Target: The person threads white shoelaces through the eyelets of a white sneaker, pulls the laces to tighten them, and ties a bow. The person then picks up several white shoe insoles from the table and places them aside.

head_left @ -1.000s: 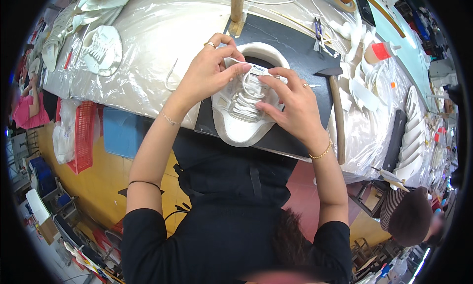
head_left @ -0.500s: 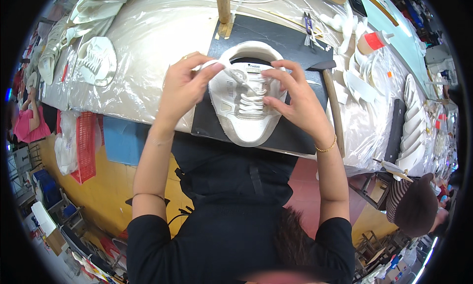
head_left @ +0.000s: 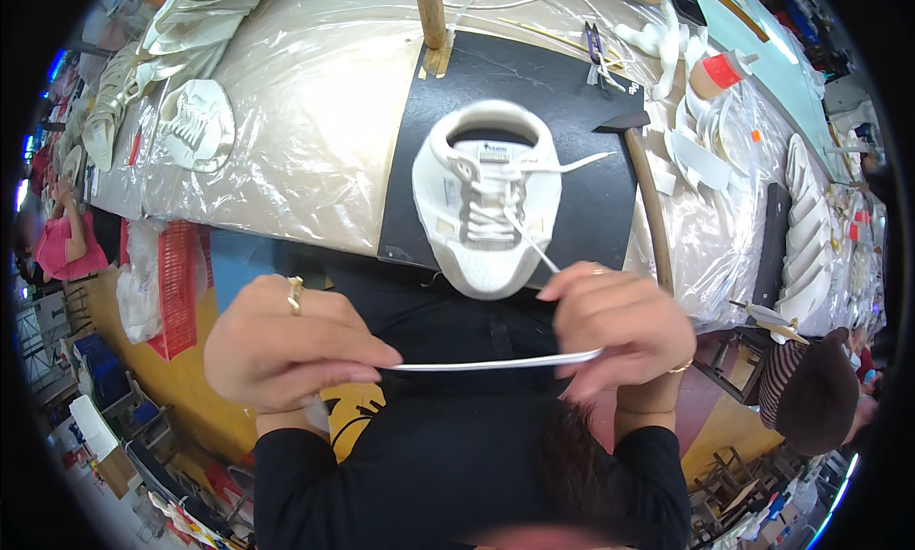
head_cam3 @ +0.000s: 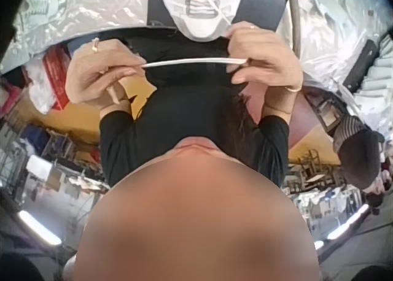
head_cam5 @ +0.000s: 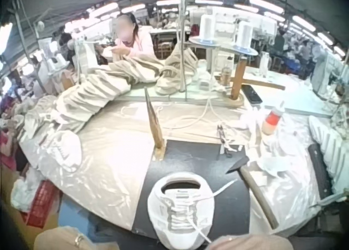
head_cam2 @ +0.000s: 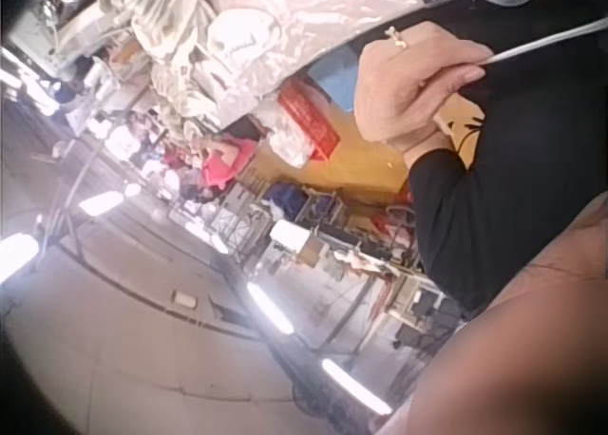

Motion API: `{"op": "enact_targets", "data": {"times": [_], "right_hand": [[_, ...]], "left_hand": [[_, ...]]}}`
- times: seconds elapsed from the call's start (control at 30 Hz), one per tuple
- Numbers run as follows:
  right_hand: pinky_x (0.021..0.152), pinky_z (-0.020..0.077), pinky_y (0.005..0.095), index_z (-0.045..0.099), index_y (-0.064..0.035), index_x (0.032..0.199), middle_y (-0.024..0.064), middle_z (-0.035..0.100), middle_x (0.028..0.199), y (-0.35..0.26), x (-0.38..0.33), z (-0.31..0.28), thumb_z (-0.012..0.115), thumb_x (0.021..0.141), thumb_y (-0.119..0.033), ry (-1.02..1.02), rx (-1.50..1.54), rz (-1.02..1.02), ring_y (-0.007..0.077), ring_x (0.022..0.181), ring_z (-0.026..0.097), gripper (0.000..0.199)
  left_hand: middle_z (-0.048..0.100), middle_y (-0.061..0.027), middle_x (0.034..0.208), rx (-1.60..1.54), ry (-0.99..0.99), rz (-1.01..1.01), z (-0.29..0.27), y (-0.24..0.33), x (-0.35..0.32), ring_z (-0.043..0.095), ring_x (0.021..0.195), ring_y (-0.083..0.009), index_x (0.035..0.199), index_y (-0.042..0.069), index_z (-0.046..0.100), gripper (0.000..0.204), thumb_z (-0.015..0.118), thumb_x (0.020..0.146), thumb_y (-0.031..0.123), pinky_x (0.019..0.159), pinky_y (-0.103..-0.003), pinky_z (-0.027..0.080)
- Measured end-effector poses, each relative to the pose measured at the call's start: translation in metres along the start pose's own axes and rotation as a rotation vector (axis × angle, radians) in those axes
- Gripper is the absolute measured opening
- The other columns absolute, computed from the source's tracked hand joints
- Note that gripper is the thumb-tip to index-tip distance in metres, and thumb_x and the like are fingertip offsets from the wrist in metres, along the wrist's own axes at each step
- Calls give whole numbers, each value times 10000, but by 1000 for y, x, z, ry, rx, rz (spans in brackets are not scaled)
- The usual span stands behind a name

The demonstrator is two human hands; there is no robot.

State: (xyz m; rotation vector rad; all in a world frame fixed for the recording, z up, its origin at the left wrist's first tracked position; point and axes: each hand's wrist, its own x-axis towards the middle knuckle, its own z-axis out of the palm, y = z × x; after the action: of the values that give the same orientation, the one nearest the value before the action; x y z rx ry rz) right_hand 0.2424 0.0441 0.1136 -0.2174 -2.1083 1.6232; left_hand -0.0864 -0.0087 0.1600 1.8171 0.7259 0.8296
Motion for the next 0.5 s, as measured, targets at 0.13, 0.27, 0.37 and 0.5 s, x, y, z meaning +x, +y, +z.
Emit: {"op": "enact_targets", "data": {"times": [0.13, 0.27, 0.37, 0.5], "right_hand": [[872, 490, 436, 675, -46, 747, 39, 652, 693, 9, -36, -5, 790, 814, -369, 483, 259, 6, 197, 631, 633, 349], [909, 497, 435, 687, 2, 1025, 118, 666, 990, 17, -36, -1, 801, 794, -399, 811, -63, 101, 264, 909, 660, 477], [967, 482, 423, 640, -37, 1238, 156, 595, 1272, -1, -24, 9, 838, 691, -434, 750, -723, 168, 318, 1159, 590, 705], [917, 508, 396, 593, -72, 1327, 150, 614, 1242, -16, -3, 49, 812, 728, -326, 271, -414, 188, 322, 1086, 625, 687]], "left_hand": [[700, -151, 733, -92, 181, -204, -1, -3, -12, 648, 552, -167, 942, -43, 754, 195, 761, 749, -15, 487, -243, 444], [709, -132, 758, -158, 397, -319, 16, 0, -4, 630, 538, -117, 947, -34, 751, 152, 732, 795, -30, 463, -200, 443], [712, -80, 776, -19, 343, -425, 54, 3, 9, 638, 539, -102, 909, -4, 708, 87, 738, 840, 40, 471, -223, 487], [672, -95, 734, 287, 43, -72, 101, -19, 35, 669, 622, -297, 920, 60, 592, 136, 707, 863, 104, 547, -364, 526]]}}
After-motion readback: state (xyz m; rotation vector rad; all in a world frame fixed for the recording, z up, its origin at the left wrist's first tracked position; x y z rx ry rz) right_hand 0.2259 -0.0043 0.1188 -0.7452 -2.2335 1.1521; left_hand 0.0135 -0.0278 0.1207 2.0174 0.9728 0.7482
